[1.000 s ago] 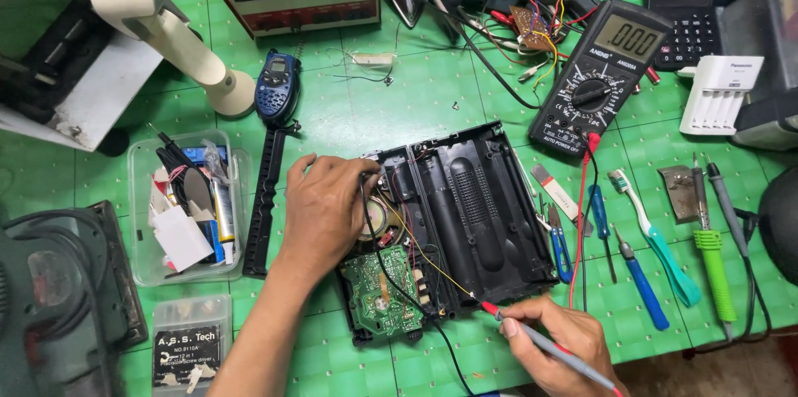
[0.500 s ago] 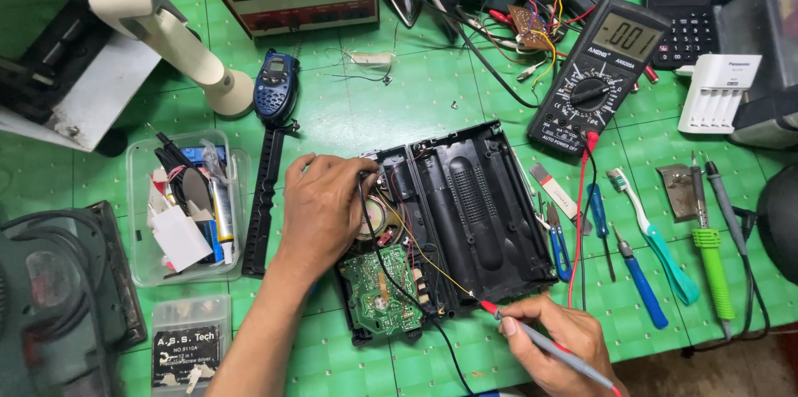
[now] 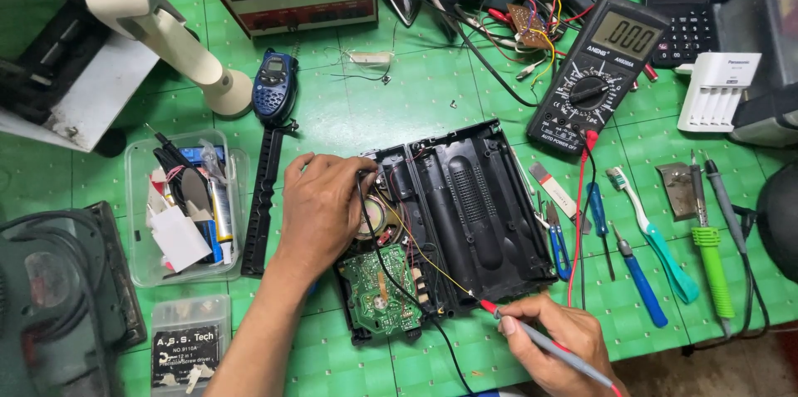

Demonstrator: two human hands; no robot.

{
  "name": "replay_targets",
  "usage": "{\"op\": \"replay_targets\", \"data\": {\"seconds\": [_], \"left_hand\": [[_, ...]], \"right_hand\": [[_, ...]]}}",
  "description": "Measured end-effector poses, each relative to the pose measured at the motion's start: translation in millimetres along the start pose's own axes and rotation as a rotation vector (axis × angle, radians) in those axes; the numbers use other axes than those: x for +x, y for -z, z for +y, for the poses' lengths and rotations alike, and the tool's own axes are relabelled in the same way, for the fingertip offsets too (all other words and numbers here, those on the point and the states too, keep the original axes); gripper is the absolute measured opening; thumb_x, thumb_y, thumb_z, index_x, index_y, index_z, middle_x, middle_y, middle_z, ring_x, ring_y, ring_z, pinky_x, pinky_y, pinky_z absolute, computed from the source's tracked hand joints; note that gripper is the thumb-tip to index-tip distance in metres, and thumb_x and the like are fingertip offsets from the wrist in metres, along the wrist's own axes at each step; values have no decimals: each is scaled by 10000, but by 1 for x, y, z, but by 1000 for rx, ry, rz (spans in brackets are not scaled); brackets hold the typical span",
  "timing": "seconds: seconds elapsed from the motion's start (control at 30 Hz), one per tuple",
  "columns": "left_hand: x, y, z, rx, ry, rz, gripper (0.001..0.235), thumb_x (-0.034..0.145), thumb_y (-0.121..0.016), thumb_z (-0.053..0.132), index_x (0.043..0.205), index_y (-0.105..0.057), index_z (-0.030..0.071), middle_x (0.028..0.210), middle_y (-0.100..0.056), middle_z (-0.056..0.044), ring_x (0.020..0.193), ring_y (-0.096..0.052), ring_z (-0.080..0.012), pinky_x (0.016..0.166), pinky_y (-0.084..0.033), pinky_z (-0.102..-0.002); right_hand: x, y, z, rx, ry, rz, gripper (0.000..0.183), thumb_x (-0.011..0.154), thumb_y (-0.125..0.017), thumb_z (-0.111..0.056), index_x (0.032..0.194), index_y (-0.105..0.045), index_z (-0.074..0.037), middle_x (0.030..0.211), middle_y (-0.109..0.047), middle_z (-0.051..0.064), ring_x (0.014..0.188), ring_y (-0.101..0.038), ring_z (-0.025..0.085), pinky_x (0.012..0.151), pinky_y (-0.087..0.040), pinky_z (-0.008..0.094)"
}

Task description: Testing and repairing an electronic circuit board using a multimeter and a soldering iron on a workbench.

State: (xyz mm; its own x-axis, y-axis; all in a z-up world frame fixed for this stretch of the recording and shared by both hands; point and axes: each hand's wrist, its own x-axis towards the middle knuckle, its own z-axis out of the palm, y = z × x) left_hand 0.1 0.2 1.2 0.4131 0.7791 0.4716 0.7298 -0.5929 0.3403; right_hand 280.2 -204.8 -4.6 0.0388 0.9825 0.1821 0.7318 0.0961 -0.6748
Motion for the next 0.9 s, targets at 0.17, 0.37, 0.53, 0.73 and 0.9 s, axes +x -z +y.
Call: {"op": "replay_targets", "data": {"seconds": [0.17,0.37,0.53,0.73,0.9], "left_hand": [[1,0,0,-5,-7,5,42,999,-693,210,1038,-694,193,845,-676,30,857,-624,-191,942,-391,-407],[2,2,0,-37,-28,33,41,1014,-666,188,1013,-700,166,813,-670,-10,804,-621,-230,866,-410,-396],[-1,0,-1,-139,-17,45,76,999,-680,149,1059,-681,101,857,-681,-78,840,-624,-294,810,-459,-413],[0,9,3,-181,-22,20,69,1015,-665,99,1075,-653,66,902,-733,-71,767,-638,-265,753,-462,-387],[-3,8,2,-206,-3,28,98,1025,-671,99,1113,-643,67,989,-753,-72,819,-690,-240,780,-489,-390]], "right_hand": [[1,1,-1,2,-15,-15,135,859,-706,-323,878,-759,-201,608,-695,-103,405,-516,62,455,-449,252],[-1,5,-2,-21,33,-25,117,863,-707,-306,893,-761,-207,765,-786,-89,529,-687,72,566,-524,261],[-3,6,-7,-67,-68,0,102,871,-713,-291,932,-765,-229,754,-768,-126,492,-624,51,566,-483,233],[-3,3,-3,-77,-19,-2,149,883,-694,-313,930,-752,-185,774,-769,-115,451,-562,52,485,-433,239],[-4,5,-3,-80,-32,-22,119,883,-699,-290,914,-751,-187,774,-761,-116,468,-559,67,514,-435,256]]}}
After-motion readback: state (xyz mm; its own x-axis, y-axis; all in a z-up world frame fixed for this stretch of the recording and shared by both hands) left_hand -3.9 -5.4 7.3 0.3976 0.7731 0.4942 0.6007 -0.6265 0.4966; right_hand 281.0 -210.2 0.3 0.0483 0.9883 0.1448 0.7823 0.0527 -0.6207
